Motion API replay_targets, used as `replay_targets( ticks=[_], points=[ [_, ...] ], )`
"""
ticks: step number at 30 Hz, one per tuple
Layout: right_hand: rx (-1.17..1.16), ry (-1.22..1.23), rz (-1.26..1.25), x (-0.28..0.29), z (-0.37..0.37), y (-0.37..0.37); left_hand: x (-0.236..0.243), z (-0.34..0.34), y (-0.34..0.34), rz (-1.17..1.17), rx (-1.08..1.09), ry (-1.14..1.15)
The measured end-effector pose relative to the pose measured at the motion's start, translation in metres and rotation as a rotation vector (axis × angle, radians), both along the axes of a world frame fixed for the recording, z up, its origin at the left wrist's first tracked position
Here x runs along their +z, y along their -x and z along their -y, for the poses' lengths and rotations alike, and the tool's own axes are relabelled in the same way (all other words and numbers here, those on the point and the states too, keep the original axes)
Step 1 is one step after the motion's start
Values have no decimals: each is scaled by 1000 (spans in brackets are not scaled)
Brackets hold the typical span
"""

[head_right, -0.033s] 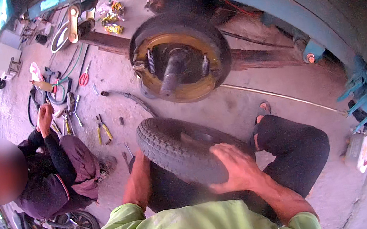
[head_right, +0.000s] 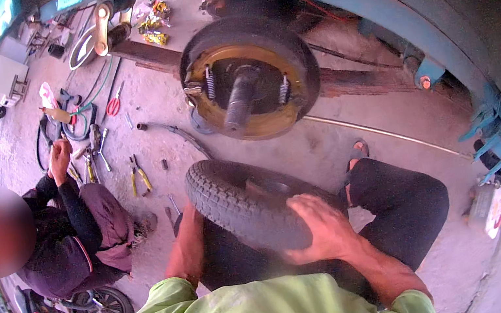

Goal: The person removes a wheel from a vehicle, cleans the axle and brake area, and then reattaches the wheel by hand and using a hammer to secure the lug nuts.

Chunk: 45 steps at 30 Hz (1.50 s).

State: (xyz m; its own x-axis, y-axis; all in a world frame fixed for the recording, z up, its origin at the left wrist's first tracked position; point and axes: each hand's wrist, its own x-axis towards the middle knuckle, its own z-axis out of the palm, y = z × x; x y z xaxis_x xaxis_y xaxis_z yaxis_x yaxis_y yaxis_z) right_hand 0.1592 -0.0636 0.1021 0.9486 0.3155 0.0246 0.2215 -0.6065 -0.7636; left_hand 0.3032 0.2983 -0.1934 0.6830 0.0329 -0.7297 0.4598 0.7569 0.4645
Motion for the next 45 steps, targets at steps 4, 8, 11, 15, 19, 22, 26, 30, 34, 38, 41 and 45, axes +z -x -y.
replay_targets(
  ticks=[4, 8, 11, 15, 19, 22, 26, 30, 34, 38, 41, 45],
  points=[
    [-29, 11, 26, -1, 3, -7, 51, -19, -25, 312, -193, -294],
    [-5, 23, 35, 0, -2, -11, 237, 19, -55, 971, -253, -1052],
    [0, 28, 41, 1, -4, -14, 332, 60, -70, 1585, -224, -1543],
    [-11, 83, -6, 0, -6, -17, 348, 96, -91, 1847, -274, -1613],
    [-38, 116, -22, 0, -5, -13, 335, 121, -91, 1864, -195, -1576],
    [-55, 138, -56, 4, -6, -17, 343, 124, -104, 2075, 9, -1678],
    [-82, 155, -39, -1, -7, -20, 355, 133, -106, 2158, 86, -1933],
    [-101, 141, -21, -3, -11, -21, 364, 134, -94, 2084, -64, -1883],
    [-95, 103, 10, -2, -13, -23, 375, 138, -74, 1974, -206, -1675],
    [-132, 207, -46, -1, -12, -15, 398, 131, -68, 1999, -394, -1552],
    [-127, 133, -68, 2, -13, -15, 412, 135, -62, 1966, -457, -1414],
    [-108, 133, -43, 4, -12, -17, 404, 125, -82, 1997, -499, -1410]
  ],
)
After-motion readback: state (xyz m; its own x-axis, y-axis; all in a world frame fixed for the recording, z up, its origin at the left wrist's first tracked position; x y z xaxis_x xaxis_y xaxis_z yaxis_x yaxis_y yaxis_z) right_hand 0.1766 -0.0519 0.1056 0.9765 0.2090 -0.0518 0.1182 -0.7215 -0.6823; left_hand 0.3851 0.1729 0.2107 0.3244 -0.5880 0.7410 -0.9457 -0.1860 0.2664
